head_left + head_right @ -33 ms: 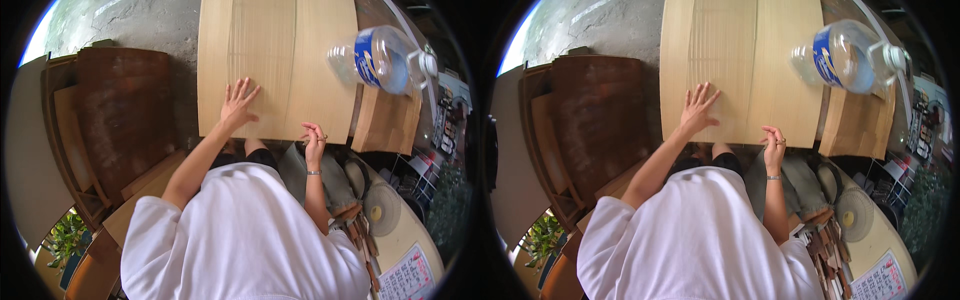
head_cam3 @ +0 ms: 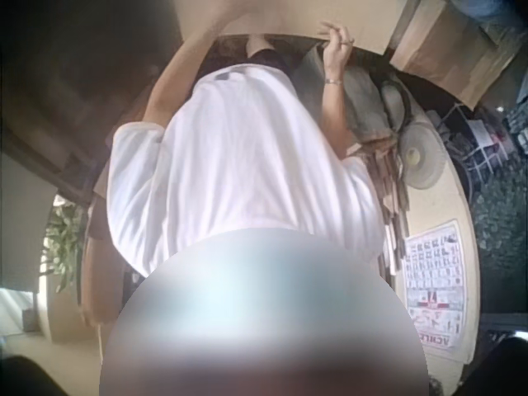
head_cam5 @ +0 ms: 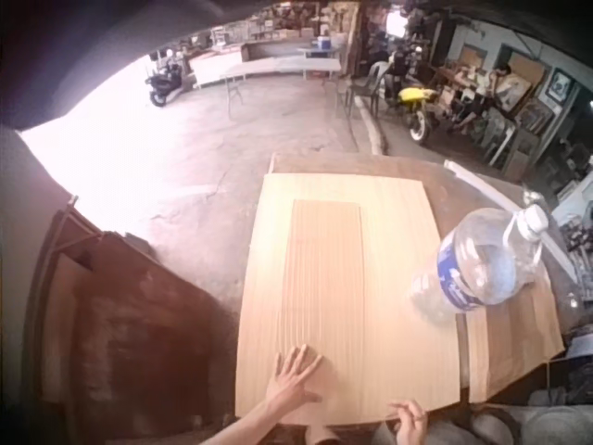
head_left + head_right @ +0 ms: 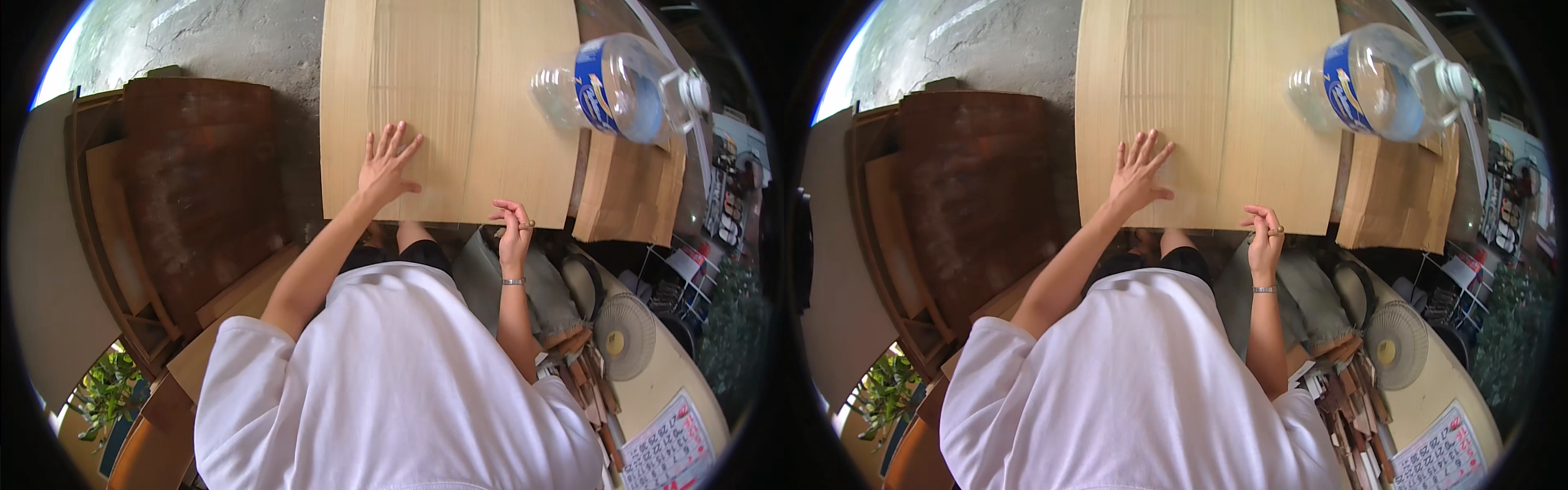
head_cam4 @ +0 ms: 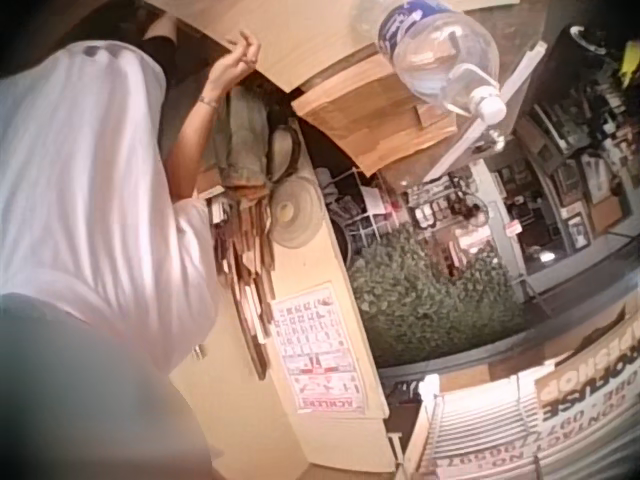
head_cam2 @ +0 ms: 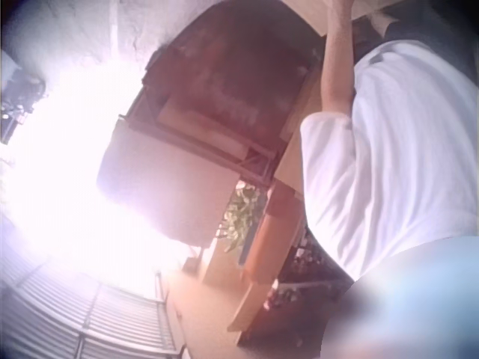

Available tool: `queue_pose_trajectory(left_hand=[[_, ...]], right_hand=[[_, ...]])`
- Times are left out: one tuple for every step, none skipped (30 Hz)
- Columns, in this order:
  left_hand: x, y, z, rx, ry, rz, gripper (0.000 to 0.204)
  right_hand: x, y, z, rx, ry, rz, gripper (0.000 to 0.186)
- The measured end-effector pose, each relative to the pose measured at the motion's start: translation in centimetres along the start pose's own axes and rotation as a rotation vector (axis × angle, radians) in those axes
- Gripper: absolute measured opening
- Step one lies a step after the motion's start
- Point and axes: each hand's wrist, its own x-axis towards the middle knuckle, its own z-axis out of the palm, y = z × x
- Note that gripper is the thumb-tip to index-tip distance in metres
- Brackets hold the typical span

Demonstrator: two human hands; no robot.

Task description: The person pours liquid from a plastic bottle into a small container, then uses a brush to apply the liquid onto a wooden board. They repeatedly dip the brush into the container and spread the liquid across the board's surface.

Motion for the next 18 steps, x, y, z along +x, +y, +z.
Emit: queue_pose_trajectory(left_hand=[[0.9, -0.3, 0.0, 0.032, 0.059, 0.018, 0.116], [1.2, -0.4, 0.2, 0.032, 0.066, 0.019, 0.116], [1.7, -0.5, 0.1, 0.034, 0.073, 0.021, 0.115], [2.0, -0.5, 0.2, 0.035, 0.079, 0.023, 0.115], [2.3, -0.4, 0.2, 0.034, 0.077, 0.026, 0.114], [2.6, -0.3, 0.1, 0.043, 0.103, 0.036, 0.115], [2.9, -0.2, 0.1, 0.052, 0.108, 0.035, 0.115], [3.2, 0.0, 0.0, 0.06, 0.1, 0.029, 0.115], [3.4, 0.1, -0.1, 0.076, 0.108, 0.029, 0.115], [3.5, 0.2, -0.2, 0.092, 0.1, 0.026, 0.115], [3.6, 0.3, -0.2, 0.105, 0.098, 0.025, 0.116], [3.6, 0.4, -0.3, 0.105, 0.083, 0.019, 0.116], [3.5, 0.4, -0.3, 0.106, 0.076, 0.017, 0.116], [3.4, 0.4, -0.3, 0.112, 0.069, 0.012, 0.116], [3.3, 0.3, -0.3, 0.11, 0.08, 0.021, 0.116], [3.1, 0.3, -0.3, 0.11, 0.084, 0.027, 0.117], [2.9, 0.3, -0.2, 0.115, 0.082, 0.028, 0.117], [2.5, 0.3, -0.1, 0.111, 0.083, 0.028, 0.118]], right_hand=[[0.1, 0.2, -0.3, -0.103, 0.02, 0.011, 0.024], [-0.7, 0.3, -0.5, -0.104, 0.056, -0.033, 0.024], [-1.4, 0.2, -0.6, -0.103, 0.107, -0.041, 0.024], [-2.2, 0.1, -0.7, -0.101, 0.147, -0.073, 0.024], [-3.0, -0.2, -0.5, -0.074, 0.207, -0.058, 0.024], [-3.8, -0.5, -0.2, -0.03, 0.229, -0.065, 0.024], [-4.5, -1.0, 0.0, 0.006, 0.242, -0.079, 0.024], [-5.2, -1.7, 0.3, 0.044, 0.265, -0.069, 0.024], [-5.8, -2.5, 0.8, 0.067, 0.259, -0.126, 0.024], [-6.5, -3.4, 1.2, 0.092, 0.267, -0.158, 0.024], [-7.1, -4.6, 1.6, 0.115, 0.273, -0.188, 0.024], [-7.8, -6.0, 1.7, 0.155, 0.287, -0.214, 0.024], [-8.5, -7.6, 1.6, 0.197, 0.3, -0.241, 0.024], [-8.9, -9.3, 1.6, 0.239, 0.312, -0.268, 0.024], [-9.1, -11.1, 1.5, 0.302, 0.318, -0.384, 0.024], [-9.4, -12.9, 1.5, 0.363, 0.322, -0.493, 0.025], [-9.7, -14.7, 1.5, 0.389, 0.34, -0.575, 0.026], [-10.2, -16.6, 1.3, 0.419, 0.278, -0.686, 0.028]])
